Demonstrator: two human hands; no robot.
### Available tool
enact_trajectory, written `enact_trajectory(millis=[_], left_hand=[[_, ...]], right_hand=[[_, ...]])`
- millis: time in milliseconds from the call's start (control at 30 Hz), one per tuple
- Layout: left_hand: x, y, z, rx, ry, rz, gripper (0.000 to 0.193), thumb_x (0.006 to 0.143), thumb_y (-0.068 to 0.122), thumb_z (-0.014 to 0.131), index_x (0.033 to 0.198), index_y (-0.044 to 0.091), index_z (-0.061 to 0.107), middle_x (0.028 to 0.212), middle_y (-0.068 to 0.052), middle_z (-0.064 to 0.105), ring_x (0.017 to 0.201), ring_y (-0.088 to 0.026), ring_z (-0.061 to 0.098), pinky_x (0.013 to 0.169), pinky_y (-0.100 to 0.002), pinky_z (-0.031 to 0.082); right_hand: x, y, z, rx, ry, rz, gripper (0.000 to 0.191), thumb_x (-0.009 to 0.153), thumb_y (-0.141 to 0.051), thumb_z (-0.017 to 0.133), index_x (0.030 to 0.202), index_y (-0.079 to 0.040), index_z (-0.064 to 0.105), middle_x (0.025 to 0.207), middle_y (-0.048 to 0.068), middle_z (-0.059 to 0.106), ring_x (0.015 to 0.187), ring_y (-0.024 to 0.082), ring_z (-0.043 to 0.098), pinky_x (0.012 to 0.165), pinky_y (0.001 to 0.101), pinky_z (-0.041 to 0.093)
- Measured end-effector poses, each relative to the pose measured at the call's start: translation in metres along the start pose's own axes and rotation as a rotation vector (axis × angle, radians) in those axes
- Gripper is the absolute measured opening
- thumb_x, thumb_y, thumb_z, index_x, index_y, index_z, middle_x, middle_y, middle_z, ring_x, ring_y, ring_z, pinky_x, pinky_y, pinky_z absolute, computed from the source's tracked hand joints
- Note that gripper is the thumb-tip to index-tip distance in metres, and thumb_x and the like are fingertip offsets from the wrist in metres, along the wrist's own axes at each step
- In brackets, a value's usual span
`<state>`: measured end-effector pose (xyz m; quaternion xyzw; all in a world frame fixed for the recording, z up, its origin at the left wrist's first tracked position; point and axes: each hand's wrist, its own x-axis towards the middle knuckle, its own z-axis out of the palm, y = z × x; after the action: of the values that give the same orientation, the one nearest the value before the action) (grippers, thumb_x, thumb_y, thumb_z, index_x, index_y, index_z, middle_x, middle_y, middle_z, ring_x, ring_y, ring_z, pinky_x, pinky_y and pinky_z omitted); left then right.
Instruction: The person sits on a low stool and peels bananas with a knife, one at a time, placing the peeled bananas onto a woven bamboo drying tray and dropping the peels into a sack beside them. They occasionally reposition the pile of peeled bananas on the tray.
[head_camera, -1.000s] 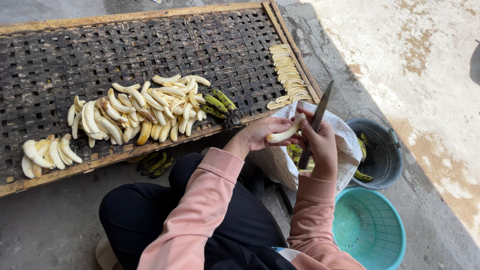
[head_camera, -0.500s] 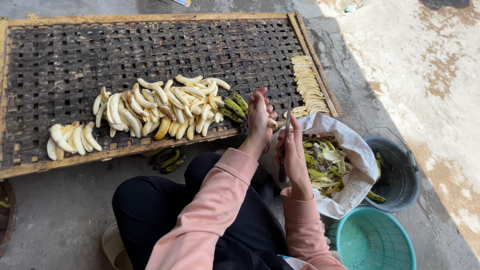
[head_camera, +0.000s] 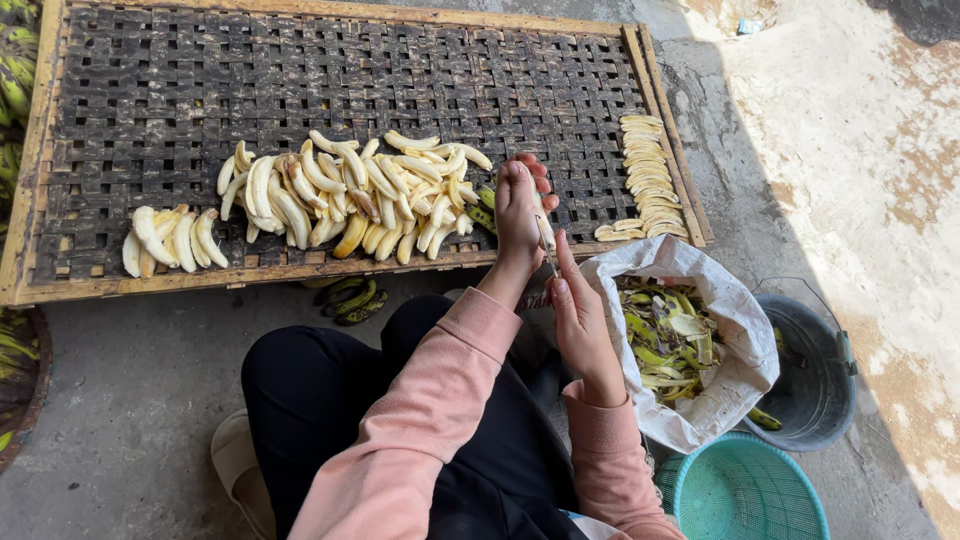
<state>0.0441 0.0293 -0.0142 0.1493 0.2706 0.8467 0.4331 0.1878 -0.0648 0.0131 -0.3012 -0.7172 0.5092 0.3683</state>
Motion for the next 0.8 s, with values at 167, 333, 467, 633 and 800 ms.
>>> enact_trajectory(millis=[167,333,467,633,800], left_hand=[[-0.003,-0.002,0.0,-0.15,-0.03,-0.1,0.027,0.111,0.038,0.042,0.112,0.013,0.053,0.093,-0.001,0.056,0.076,-0.01,0.056,0.068,-0.029,0.053],[-0.012,-0.004,-0.004,-0.359,-0.127,-0.199,0.028,0.112,0.035,0.038,0.112,0.01,0.051,0.088,-0.002,0.054,0.1,-0.026,0.067,0.09,-0.038,0.059],[-0.018,-0.006,-0.008,-0.446,-0.19,-0.251,0.029,0.118,0.03,0.033,0.116,0.006,0.048,0.091,-0.003,0.053,0.13,-0.039,0.061,0.096,-0.037,0.043],[-0.02,-0.009,-0.014,-0.467,-0.201,-0.235,0.028,0.115,0.022,0.032,0.109,0.002,0.051,0.09,-0.009,0.059,0.132,-0.04,0.057,0.12,-0.046,0.041],[-0.027,-0.007,-0.027,-0.351,-0.139,-0.22,0.029,0.112,0.018,0.036,0.114,-0.001,0.058,0.101,-0.015,0.067,0.126,-0.036,0.059,0.118,-0.047,0.04]], right_hand=[[0.009,0.002,0.0,-0.138,0.029,-0.093,0.054,0.111,-0.01,0.042,0.163,-0.003,0.033,0.149,0.013,0.052,0.126,0.019,0.046,0.106,0.0286,0.039],[0.021,0.007,-0.002,-0.14,0.004,-0.103,0.052,0.11,-0.013,0.04,0.161,-0.003,0.033,0.162,0.017,0.045,0.15,0.026,0.042,0.12,0.0345,0.033],[0.029,0.011,-0.004,-0.155,-0.013,-0.098,0.053,0.111,-0.014,0.041,0.162,-0.005,0.031,0.163,0.017,0.044,0.15,0.025,0.043,0.121,0.0344,0.033],[0.035,0.013,-0.002,-0.133,-0.026,-0.116,0.057,0.11,-0.009,0.039,0.165,-0.007,0.024,0.167,0.016,0.039,0.151,0.025,0.04,0.121,0.0339,0.032],[0.045,0.017,0.009,-0.119,-0.021,-0.147,0.062,0.108,-0.002,0.038,0.166,-0.009,0.018,0.172,0.017,0.026,0.155,0.028,0.033,0.122,0.0349,0.03]])
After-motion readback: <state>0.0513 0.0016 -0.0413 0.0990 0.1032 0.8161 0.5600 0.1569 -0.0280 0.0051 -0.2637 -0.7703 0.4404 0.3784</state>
